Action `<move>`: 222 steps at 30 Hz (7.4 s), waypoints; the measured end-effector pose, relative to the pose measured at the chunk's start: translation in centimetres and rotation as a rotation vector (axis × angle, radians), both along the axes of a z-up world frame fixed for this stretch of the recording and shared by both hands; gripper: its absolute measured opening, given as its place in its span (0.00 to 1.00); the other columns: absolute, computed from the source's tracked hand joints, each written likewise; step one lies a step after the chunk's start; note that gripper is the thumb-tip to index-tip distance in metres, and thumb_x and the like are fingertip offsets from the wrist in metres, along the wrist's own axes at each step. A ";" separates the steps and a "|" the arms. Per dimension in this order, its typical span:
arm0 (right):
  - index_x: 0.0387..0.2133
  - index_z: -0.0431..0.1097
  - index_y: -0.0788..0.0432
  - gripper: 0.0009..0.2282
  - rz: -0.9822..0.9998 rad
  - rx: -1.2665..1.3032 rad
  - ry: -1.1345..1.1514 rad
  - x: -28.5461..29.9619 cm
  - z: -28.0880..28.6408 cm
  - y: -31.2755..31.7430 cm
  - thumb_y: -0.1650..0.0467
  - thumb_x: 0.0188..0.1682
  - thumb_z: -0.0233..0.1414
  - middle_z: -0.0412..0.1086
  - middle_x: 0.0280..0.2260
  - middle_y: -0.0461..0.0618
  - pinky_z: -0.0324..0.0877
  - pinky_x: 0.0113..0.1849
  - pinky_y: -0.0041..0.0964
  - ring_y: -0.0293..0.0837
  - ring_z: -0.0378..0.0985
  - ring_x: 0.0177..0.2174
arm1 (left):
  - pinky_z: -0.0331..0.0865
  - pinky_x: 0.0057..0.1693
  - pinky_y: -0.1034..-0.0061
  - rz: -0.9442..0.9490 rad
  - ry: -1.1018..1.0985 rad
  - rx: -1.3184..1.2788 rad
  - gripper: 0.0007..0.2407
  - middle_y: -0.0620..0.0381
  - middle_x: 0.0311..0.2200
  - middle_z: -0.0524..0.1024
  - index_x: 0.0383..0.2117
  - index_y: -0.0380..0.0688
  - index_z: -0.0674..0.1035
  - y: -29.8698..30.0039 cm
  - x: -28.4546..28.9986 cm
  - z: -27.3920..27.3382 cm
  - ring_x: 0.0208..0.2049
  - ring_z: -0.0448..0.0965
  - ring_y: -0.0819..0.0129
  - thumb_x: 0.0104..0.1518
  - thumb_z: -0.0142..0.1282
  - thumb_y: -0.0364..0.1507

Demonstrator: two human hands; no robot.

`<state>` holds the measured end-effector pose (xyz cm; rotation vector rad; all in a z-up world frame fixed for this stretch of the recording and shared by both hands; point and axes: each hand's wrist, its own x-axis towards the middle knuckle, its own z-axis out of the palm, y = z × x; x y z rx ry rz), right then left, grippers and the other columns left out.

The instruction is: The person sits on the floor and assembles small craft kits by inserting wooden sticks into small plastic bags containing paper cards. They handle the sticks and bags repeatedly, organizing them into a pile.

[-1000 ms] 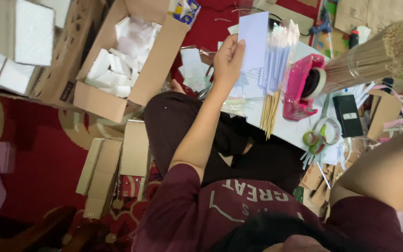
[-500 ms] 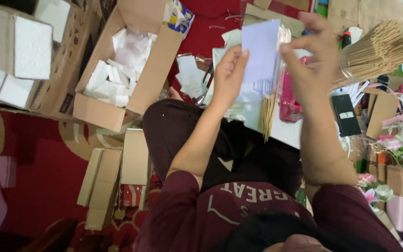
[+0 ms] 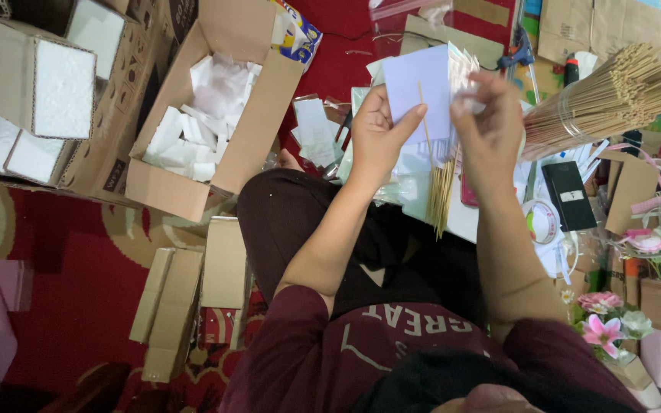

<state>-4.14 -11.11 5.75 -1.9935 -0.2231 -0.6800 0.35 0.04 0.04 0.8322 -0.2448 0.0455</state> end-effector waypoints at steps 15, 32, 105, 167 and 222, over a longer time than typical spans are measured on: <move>0.30 0.68 0.60 0.02 0.093 0.771 0.325 -2.4 -8.3 -1.1 0.77 0.48 0.50 0.71 0.28 0.56 0.57 0.18 0.18 0.32 0.64 0.17 | 0.75 0.35 0.81 0.017 0.033 -0.058 0.09 0.59 0.25 0.76 0.33 0.42 0.72 -1.6 0.0 -1.5 0.29 0.76 0.80 0.49 0.59 0.21; 0.29 0.66 0.60 0.01 0.014 0.823 0.294 -2.0 -9.0 -1.7 0.76 0.48 0.52 0.66 0.23 0.49 0.57 0.18 0.19 0.32 0.61 0.16 | 0.74 0.32 0.85 -0.162 -0.017 0.131 0.09 0.64 0.24 0.76 0.31 0.44 0.76 -0.8 -0.3 -0.6 0.27 0.74 0.84 0.46 0.64 0.25; 0.31 0.66 0.70 0.13 -0.550 1.057 0.506 -8.2 -10.5 -11.8 0.74 0.38 0.62 0.66 0.37 0.55 0.63 0.40 0.54 0.48 0.59 0.37 | 0.73 0.34 0.81 -0.698 0.241 0.233 0.06 0.57 0.23 0.77 0.27 0.36 0.79 -7.5 -3.4 -5.8 0.26 0.75 0.77 0.46 0.63 0.25; 0.29 0.73 0.62 0.08 -0.436 0.120 0.624 -11.9 -8.4 -11.5 0.70 0.38 0.58 0.70 0.36 0.57 0.70 0.23 0.34 0.47 0.74 0.32 | 0.78 0.31 0.78 -0.482 0.166 0.369 0.10 0.46 0.23 0.76 0.31 0.33 0.78 -3.7 -1.5 -3.0 0.27 0.79 0.67 0.45 0.62 0.25; 0.34 0.77 0.57 0.03 -0.323 -0.254 -0.128 -2.2 -0.6 -2.9 0.73 0.49 0.61 0.46 0.62 0.52 0.45 0.61 0.55 0.54 0.46 0.62 | 0.51 0.27 0.85 -0.219 0.009 0.503 0.05 0.71 0.13 0.59 0.17 0.48 0.75 -3.1 -3.1 -1.1 0.19 0.56 0.82 0.46 0.58 0.31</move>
